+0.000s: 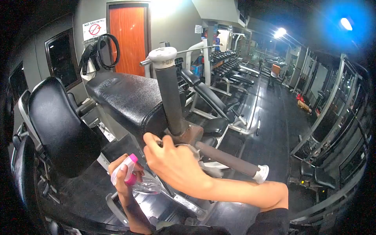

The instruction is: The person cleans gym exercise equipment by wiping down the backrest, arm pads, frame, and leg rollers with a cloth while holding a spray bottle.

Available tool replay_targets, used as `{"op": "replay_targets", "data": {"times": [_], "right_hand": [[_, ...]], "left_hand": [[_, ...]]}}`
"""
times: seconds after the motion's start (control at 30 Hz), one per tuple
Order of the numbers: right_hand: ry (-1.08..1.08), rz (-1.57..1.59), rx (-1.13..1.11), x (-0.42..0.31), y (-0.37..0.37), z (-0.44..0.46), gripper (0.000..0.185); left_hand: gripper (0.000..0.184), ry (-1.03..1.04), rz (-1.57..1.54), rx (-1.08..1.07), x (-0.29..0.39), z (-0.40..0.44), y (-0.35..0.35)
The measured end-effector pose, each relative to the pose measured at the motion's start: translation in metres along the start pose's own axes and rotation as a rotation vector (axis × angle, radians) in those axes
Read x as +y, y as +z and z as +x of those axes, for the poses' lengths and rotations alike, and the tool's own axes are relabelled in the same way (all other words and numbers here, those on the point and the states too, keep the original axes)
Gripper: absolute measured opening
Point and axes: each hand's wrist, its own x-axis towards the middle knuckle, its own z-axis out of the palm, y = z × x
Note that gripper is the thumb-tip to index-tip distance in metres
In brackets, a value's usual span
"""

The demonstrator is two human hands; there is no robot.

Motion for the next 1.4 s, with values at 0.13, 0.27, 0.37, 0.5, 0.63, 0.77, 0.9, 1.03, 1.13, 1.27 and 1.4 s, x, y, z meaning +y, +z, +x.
{"op": "replay_targets", "data": {"times": [0.13,0.27,0.37,0.5,0.63,0.77,0.9,1.03,1.13,1.27,1.4], "right_hand": [[-0.004,0.013,0.066,0.008,-0.006,-0.015,0.020],[0.042,0.104,0.037,0.019,-0.022,-0.047,0.031],[0.146,0.229,0.004,0.028,-0.032,-0.063,0.046],[0.268,0.360,-0.038,0.034,-0.038,-0.058,0.045],[0.205,0.519,-0.167,0.051,-0.042,-0.044,0.040],[0.116,0.606,-0.246,0.060,-0.048,-0.036,0.035],[0.110,0.697,-0.320,0.084,-0.049,-0.018,0.030],[0.247,0.611,-0.286,0.124,-0.023,-0.002,0.027],[0.252,0.797,-0.234,0.134,-0.001,-0.003,0.027],[-0.038,0.920,-0.107,0.124,-0.010,-0.012,0.032],[-0.011,0.930,-0.148,0.127,-0.005,-0.007,0.030]], "left_hand": [[0.056,-0.002,-0.049,-0.029,0.004,0.001,0.006],[0.054,0.015,-0.062,-0.072,0.006,0.002,0.015],[0.053,0.017,-0.054,-0.102,0.008,0.002,0.018],[0.053,0.017,-0.099,-0.123,0.008,0.004,0.022],[0.054,0.026,-0.064,-0.168,0.013,0.007,0.027],[0.054,0.044,-0.103,-0.174,0.011,0.007,0.031],[0.054,0.031,-0.076,-0.187,0.010,0.011,0.036],[0.053,0.013,-0.103,-0.174,0.010,0.015,0.044],[0.053,0.019,-0.150,-0.175,0.006,0.018,0.047],[0.054,-0.014,-0.133,-0.190,0.006,0.020,0.050],[0.055,-0.017,-0.144,-0.181,0.002,0.024,0.055]]}}
